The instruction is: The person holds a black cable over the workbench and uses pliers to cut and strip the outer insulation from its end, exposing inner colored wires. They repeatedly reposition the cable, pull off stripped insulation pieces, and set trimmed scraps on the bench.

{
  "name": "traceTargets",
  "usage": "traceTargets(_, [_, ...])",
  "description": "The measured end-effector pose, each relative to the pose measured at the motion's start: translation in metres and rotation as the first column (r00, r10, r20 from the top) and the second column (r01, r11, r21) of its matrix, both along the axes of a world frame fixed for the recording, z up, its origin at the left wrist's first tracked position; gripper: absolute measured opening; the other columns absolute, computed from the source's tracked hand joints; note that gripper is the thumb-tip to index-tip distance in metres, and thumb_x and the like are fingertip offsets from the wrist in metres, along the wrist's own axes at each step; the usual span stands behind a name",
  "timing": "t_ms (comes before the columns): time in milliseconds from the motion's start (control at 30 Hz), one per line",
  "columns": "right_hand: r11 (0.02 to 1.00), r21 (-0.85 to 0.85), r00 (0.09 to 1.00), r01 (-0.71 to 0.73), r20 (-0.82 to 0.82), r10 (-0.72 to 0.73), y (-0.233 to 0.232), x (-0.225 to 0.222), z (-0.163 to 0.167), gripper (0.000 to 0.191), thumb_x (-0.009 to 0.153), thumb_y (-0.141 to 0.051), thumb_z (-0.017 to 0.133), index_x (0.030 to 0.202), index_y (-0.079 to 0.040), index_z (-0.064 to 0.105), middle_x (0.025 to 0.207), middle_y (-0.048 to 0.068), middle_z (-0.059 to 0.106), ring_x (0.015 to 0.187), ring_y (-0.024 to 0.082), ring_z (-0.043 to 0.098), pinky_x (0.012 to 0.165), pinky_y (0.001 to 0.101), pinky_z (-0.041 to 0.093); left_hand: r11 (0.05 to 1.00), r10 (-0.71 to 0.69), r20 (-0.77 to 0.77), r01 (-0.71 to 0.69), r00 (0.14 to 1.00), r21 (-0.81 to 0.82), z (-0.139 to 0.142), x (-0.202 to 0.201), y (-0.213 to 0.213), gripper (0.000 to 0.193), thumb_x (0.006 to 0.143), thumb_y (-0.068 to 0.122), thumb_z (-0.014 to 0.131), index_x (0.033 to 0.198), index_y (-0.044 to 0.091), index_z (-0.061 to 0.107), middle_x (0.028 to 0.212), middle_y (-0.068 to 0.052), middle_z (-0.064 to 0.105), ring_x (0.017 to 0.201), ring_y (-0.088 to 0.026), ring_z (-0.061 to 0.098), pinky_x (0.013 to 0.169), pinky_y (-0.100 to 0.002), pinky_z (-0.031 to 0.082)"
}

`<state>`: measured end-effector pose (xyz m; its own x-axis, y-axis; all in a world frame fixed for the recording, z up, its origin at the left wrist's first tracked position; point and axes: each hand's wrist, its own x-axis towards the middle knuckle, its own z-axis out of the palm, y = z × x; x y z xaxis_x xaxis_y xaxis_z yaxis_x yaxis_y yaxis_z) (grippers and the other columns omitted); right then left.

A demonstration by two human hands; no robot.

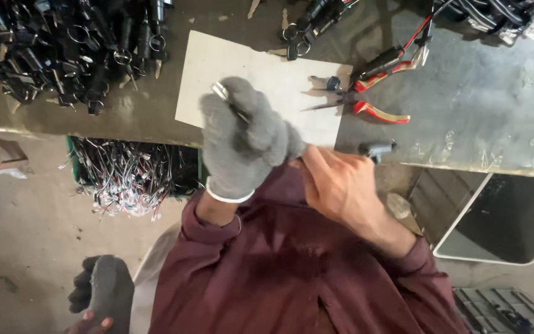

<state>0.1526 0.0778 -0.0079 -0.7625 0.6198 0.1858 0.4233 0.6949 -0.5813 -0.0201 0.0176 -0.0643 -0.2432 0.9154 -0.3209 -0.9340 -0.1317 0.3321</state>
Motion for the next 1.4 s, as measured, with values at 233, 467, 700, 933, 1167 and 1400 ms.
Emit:
traceTargets(233, [0.989,-0.036,0.987,0.141,-0.076,-0.143,0.019,0.029,-0.026,0.016,0.092,-0.015,0.073,0.09,-0.004,0.061,0.083,0.012,0.063,0.078,0.032,0.063,0.073,0.0454,0.049,0.943,0.093,-0.952,0.281,0.293,0.179,0.03,0.024,0.008,0.023,0.109,0.023,0.063,0.117,0.002,0.058,0.115,-0.014,0.064,0.105,-0.029,0.064,0.089,-0.042,0.053])
traceTargets(467, [0.692,-0.561,0.455,-0.454,-0.814,-0.362,0.044,0.046,0.036,0.02,0.097,-0.025,0.062,0.083,-0.012,0.056,0.073,0.003,0.06,0.069,0.022,0.06,0.073,0.0417,0.046,0.781,-0.197,-0.884,0.613,0.423,0.119,0.02,0.086,-0.012,0.021,0.106,0.023,0.061,0.121,0.009,0.06,0.099,-0.007,0.072,0.091,-0.022,0.072,0.081,-0.033,0.057])
traceTargets(700, [0.71,-0.582,0.508,-0.397,-0.784,-0.358,0.061,0.09,0.005,0.029,0.103,-0.037,0.054,0.08,-0.02,0.053,0.068,-0.003,0.056,0.065,0.015,0.058,0.072,0.0368,0.043,0.755,-0.01,-0.98,0.644,0.2,0.124,0.009,0.053,0.011,0.019,0.102,0.027,0.069,0.115,0.013,0.066,0.092,-0.007,0.072,0.091,-0.024,0.07,0.083,-0.032,0.054])
traceTargets(933, [0.899,-0.346,0.803,0.269,-0.435,-0.408,0.071,0.028,-0.018,0.033,0.106,-0.041,0.056,0.11,-0.008,0.054,0.091,-0.002,0.057,0.083,0.01,0.053,0.081,0.0298,0.041,0.856,-0.432,-0.52,0.517,0.737,0.023,-0.01,0.012,0.013,0.034,0.102,0.019,0.07,0.132,0.006,0.063,0.109,-0.003,0.064,0.1,-0.016,0.059,0.091,-0.03,0.051])
traceTargets(1167, [0.482,-0.872,0.878,-0.082,-0.292,-0.38,0.009,0.042,-0.097,0.055,0.106,-0.044,0.06,0.135,0.003,0.056,0.099,0.0,0.057,0.086,0.006,0.047,0.077,0.0235,0.038,0.977,-0.118,-0.912,0.209,0.392,-0.037,0.007,0.004,0.019,0.026,0.099,0.001,0.077,0.123,0.006,0.067,0.119,-0.003,0.067,0.112,-0.013,0.064,0.1,-0.031,0.055])
traceTargets(1400, [0.584,-0.765,0.856,-0.271,-0.469,-0.218,0.021,0.047,-0.113,0.052,0.112,-0.048,0.053,0.132,0.001,0.052,0.109,0.003,0.056,0.097,0.009,0.05,0.089,0.0263,0.044,0.988,-0.03,-0.916,0.151,0.4,0.033,-0.003,0.026,0.003,0.031,0.091,-0.002,0.083,0.116,0.004,0.066,0.119,-0.007,0.067,0.115,-0.024,0.063,0.101,-0.034,0.054])
